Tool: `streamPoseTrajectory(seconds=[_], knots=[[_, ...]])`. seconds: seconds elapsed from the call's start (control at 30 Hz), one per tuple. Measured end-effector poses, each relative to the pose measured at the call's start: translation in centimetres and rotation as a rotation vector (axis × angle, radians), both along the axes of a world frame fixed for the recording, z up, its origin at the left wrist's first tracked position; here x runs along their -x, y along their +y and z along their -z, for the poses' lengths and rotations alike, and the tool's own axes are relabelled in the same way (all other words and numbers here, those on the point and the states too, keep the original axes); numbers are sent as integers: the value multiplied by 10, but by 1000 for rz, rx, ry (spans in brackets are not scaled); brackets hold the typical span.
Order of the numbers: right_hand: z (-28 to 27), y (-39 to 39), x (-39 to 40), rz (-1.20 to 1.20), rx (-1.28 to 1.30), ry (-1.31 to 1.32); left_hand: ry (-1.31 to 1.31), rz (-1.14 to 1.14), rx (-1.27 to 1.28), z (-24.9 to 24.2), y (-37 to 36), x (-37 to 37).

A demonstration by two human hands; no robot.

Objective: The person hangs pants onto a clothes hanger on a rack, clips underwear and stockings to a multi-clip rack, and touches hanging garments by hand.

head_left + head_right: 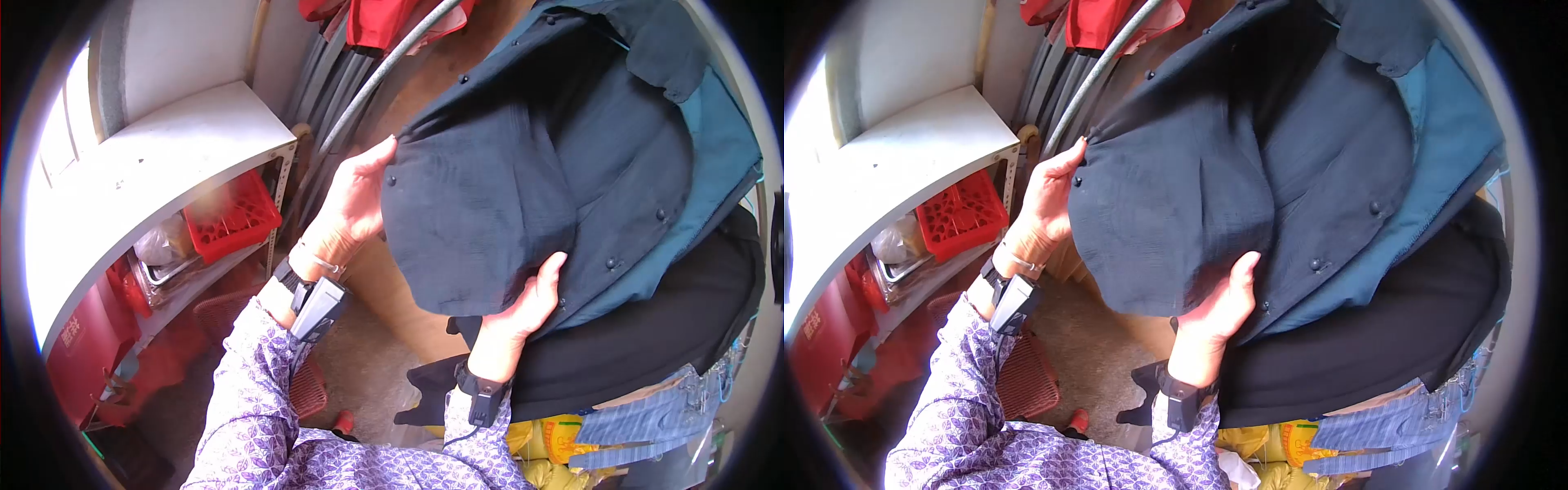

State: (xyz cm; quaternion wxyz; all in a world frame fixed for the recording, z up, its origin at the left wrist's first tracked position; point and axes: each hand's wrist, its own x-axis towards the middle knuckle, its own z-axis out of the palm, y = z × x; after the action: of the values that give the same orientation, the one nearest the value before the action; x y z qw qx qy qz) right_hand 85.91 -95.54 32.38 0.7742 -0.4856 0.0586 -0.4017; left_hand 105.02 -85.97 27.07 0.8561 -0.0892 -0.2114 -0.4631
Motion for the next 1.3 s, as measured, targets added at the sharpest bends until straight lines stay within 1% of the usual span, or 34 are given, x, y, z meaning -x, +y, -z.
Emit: streamPoseTrajectory(seconds=[0.1,0.2,0.27,0.33,0.37,0.43,0.47,0.57,0.6,0.67,0.7,0.77,0.87,0.97,1.13,1.3], knots=[[7,-3,6,149,113,47,5,31,-37,4,-13,-1],[15,-12,14,146,118,60,1,33,-62,9,-22,1],[16,-11,19,164,56,66,9,-2,-66,11,-25,6],[20,-16,22,145,-7,57,8,-88,-138,12,-27,9],[25,-20,23,181,-8,70,6,-131,-173,12,-27,10],[34,-29,26,254,-12,94,-18,-89,-190,16,-25,14],[35,-29,28,249,-7,114,-30,-68,-200,18,-24,18],[33,-26,30,239,-6,161,-202,-294,-311,35,-23,38],[30,-21,30,265,7,189,-292,-249,-206,37,-23,43],[25,-13,30,314,34,250,-355,-247,-314,39,-21,52],[28,-15,30,320,40,224,-262,-162,-358,39,-18,55],[36,-23,29,333,53,171,-248,-167,-391,41,-14,58],[41,-26,29,448,28,263,-263,-195,-400,44,-11,59],[39,-21,28,458,41,286,-285,-229,-394,48,-11,59],[55,-31,25,427,13,227,-308,-249,-420,50,-11,59],[68,-46,26,405,52,290,-343,-289,-448,52,-10,59]])
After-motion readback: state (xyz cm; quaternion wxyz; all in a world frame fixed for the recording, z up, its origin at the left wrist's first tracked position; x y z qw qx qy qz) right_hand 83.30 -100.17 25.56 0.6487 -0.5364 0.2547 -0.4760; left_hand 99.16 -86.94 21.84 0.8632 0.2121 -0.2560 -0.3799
